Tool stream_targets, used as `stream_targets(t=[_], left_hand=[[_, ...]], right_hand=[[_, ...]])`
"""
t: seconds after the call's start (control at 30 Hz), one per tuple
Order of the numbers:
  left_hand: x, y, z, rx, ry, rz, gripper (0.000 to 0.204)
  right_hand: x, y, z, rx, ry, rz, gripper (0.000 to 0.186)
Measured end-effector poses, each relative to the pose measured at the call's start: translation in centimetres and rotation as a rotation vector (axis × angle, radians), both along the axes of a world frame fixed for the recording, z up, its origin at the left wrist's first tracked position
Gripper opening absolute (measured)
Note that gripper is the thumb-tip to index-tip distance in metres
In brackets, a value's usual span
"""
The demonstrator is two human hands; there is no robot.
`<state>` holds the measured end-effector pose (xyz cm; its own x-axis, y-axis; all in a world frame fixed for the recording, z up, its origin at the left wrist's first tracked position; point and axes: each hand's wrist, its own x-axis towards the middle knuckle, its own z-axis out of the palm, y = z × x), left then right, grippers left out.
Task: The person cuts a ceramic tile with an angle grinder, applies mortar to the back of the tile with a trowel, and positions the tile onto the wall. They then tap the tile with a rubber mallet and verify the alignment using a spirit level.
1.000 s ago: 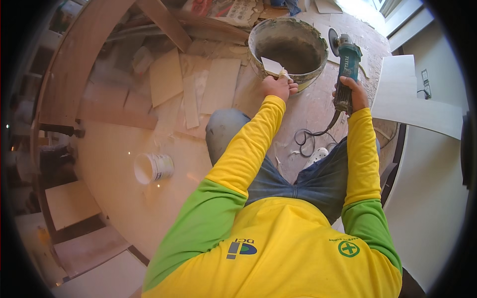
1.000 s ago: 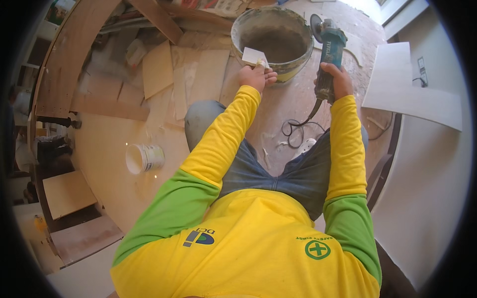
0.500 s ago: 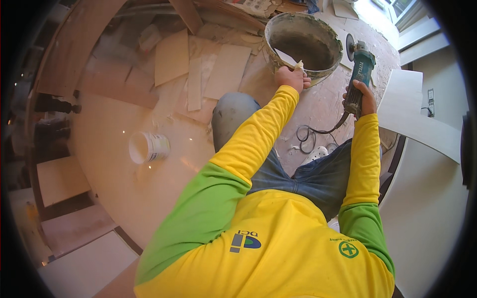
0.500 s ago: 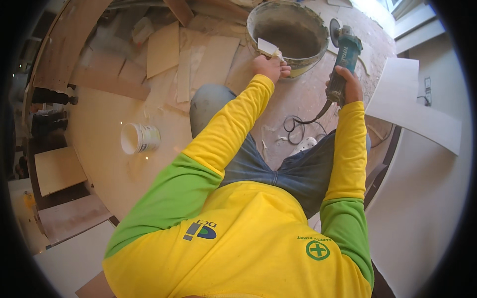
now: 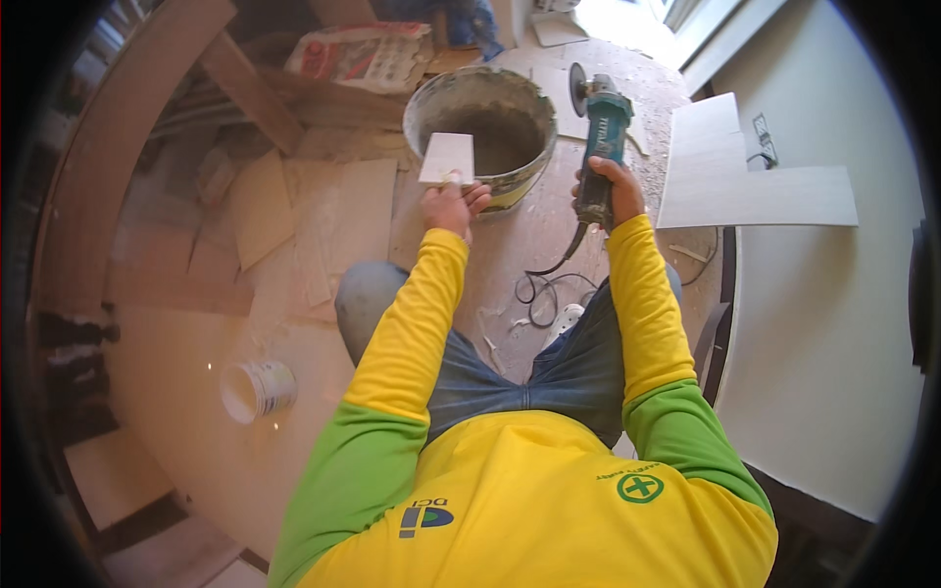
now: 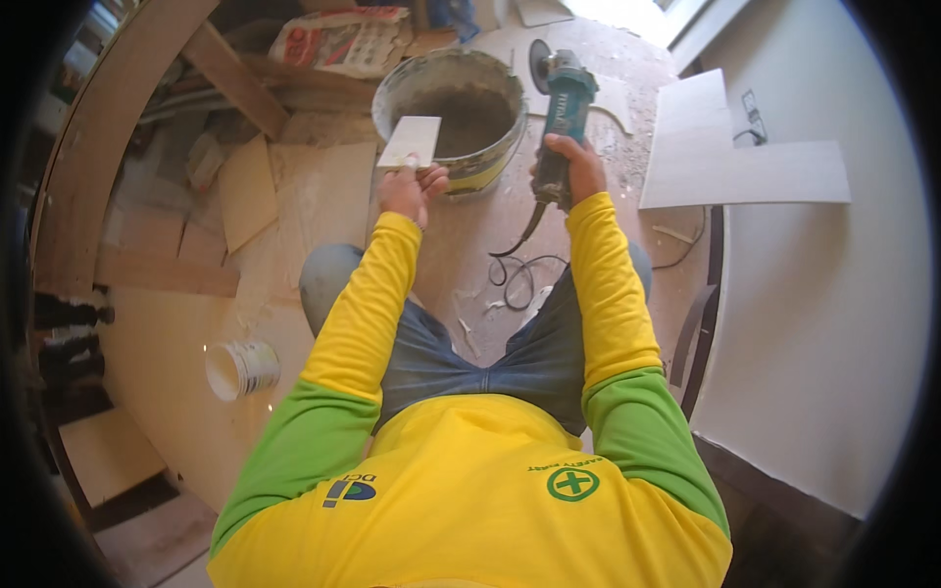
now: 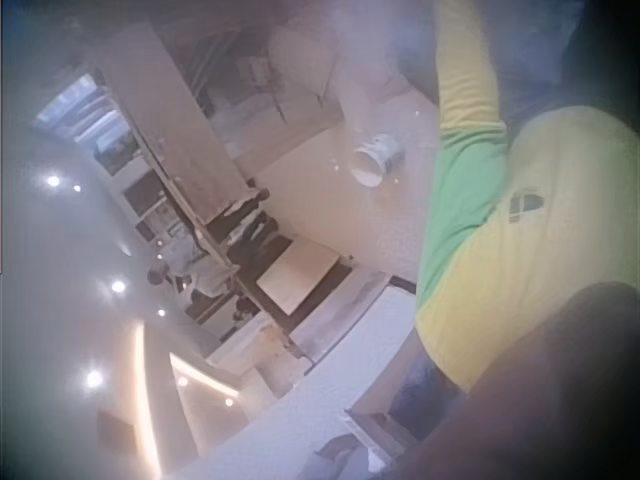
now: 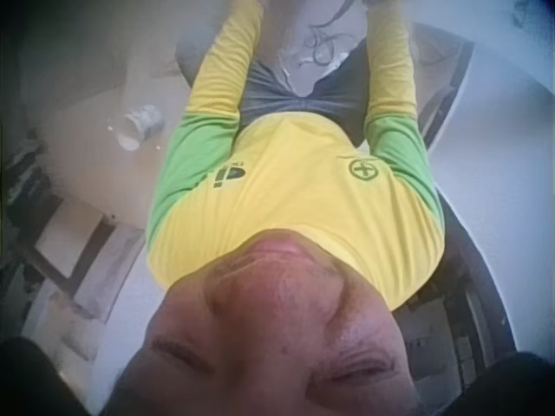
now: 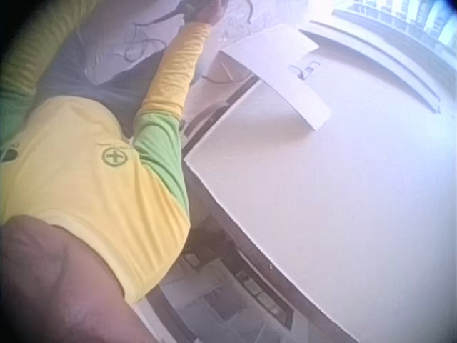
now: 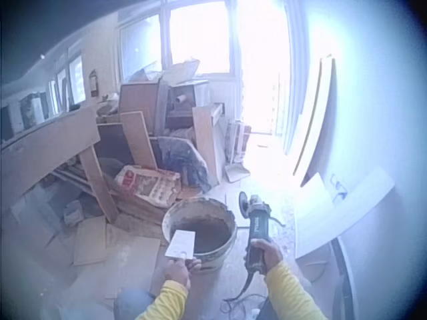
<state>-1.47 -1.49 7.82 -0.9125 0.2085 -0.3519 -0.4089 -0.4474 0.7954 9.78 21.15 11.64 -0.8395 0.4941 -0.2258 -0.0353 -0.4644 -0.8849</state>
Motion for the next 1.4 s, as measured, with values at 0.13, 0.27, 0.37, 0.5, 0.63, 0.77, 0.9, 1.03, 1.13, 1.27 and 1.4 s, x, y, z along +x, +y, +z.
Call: stream_targets(t=[0.13,0.27,0.37,0.5,0.63,0.77,0.9,1.03,1.13,1.27,1.4], left_hand=[[0.2,-1.0,0.9,0.032,0.046,-0.012,0.027],[1.0,-1.2,1.4,0.190,0.040,0.004,0.025],[2.5,-0.5,2.0,0.347,0.050,-0.091,0.023],[6.0,2.1,3.1,0.593,0.071,-0.277,0.022],[9.3,5.2,4.1,0.576,0.215,-0.309,0.022],[10.7,5.7,5.3,0.528,0.350,-0.287,0.022],[11.8,5.5,6.1,0.560,0.298,-0.310,0.022],[12.1,6.7,6.3,0.610,0.251,-0.326,0.021],[11.9,7.4,6.4,0.577,0.258,-0.293,0.021],[12.0,7.2,6.6,0.506,0.304,-0.278,0.021],[12.4,7.6,6.9,0.501,0.309,-0.270,0.022]], right_hand=[[0.6,-0.1,0.4,-0.041,0.102,-0.039,0.036],[0.9,0.0,0.7,-0.167,0.196,-0.032,0.040],[0.4,-0.2,0.6,-0.266,0.228,-0.091,0.039],[-0.8,-0.7,0.1,-0.351,0.269,-0.159,0.037],[-1.0,-0.7,-0.5,-0.387,0.276,-0.182,0.035],[-1.0,-0.5,-0.8,-0.366,0.307,-0.174,0.043],[-1.0,-0.8,-0.7,-0.398,0.327,-0.249,0.036],[-1.1,-0.9,0.0,-0.468,0.357,-0.269,0.034],[-1.1,-1.0,0.5,-0.446,0.359,-0.297,0.034],[-0.9,-1.4,0.7,-0.406,0.369,-0.283,0.031],[-0.9,-1.6,0.7,-0.395,0.364,-0.292,0.031]])
